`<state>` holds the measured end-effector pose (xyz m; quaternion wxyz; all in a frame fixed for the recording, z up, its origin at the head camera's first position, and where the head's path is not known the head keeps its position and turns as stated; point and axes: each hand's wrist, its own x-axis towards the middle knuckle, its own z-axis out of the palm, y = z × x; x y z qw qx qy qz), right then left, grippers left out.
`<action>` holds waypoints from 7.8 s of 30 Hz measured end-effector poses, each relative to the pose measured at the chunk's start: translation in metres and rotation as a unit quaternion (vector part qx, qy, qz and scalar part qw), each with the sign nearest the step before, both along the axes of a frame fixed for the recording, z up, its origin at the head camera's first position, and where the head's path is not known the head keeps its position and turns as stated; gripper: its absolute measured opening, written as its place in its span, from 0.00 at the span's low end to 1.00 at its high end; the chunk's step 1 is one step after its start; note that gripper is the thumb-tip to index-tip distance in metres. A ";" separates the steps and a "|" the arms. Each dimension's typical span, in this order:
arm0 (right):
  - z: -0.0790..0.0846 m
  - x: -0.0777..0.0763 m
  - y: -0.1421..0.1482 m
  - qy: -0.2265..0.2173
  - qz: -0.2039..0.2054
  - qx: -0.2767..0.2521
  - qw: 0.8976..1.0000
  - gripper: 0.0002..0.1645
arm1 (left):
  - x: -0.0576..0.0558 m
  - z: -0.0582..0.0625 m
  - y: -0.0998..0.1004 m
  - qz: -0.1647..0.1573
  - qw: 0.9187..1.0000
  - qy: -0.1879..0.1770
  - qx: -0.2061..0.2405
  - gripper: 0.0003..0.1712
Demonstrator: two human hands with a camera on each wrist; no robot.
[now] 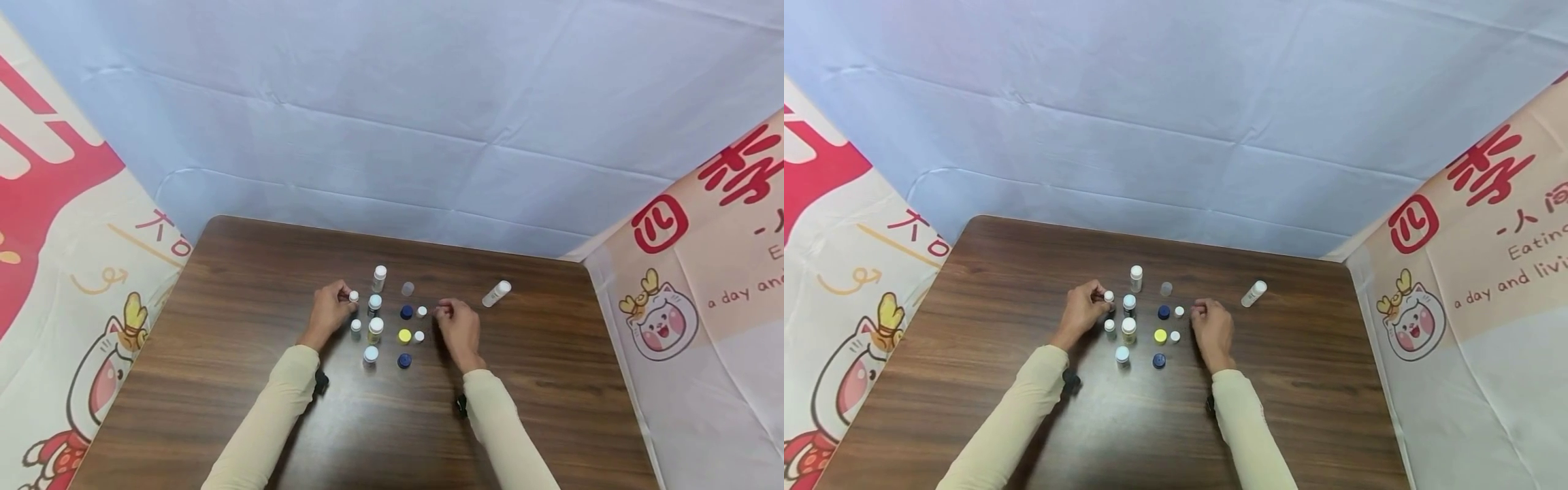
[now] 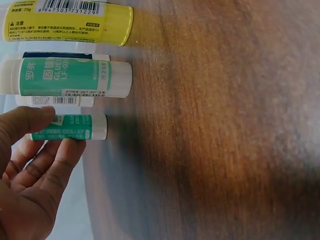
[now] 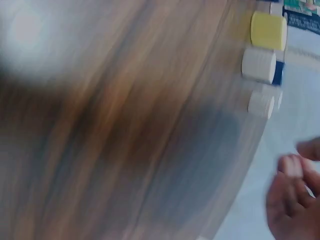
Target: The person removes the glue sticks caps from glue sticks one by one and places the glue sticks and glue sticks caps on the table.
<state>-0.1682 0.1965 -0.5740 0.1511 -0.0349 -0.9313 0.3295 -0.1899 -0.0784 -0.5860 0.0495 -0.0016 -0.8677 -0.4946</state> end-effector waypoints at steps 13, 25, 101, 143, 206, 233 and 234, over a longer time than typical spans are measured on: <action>0.023 -0.014 0.061 0.111 -0.196 -0.020 0.974 0.17 | 0.001 0.000 0.000 0.002 1.000 -0.015 -0.009 0.13; 0.015 -0.028 0.081 0.036 -0.154 -0.021 0.987 0.23 | -0.001 0.000 0.000 0.000 1.000 -0.014 -0.007 0.13; 0.083 0.047 -0.039 0.017 -0.006 -0.505 0.863 0.20 | 0.021 0.011 -0.009 0.008 0.999 0.039 -0.023 0.17; 0.105 0.058 -0.085 -0.043 0.041 -0.501 0.863 0.08 | 0.053 0.069 0.037 -0.142 0.954 0.259 -0.043 0.20; 0.000 -0.056 -0.020 -0.113 0.072 0.053 0.990 0.14 | 0.010 0.102 -0.011 -0.058 0.970 0.080 0.221 0.20; 0.002 -0.068 -0.027 -0.153 0.059 0.071 0.984 0.08 | -0.018 0.070 -0.016 -0.053 0.978 0.079 0.184 0.20; 0.002 -0.068 -0.027 -0.154 0.057 0.073 0.984 0.08 | -0.020 0.069 -0.016 -0.054 0.979 0.078 0.181 0.19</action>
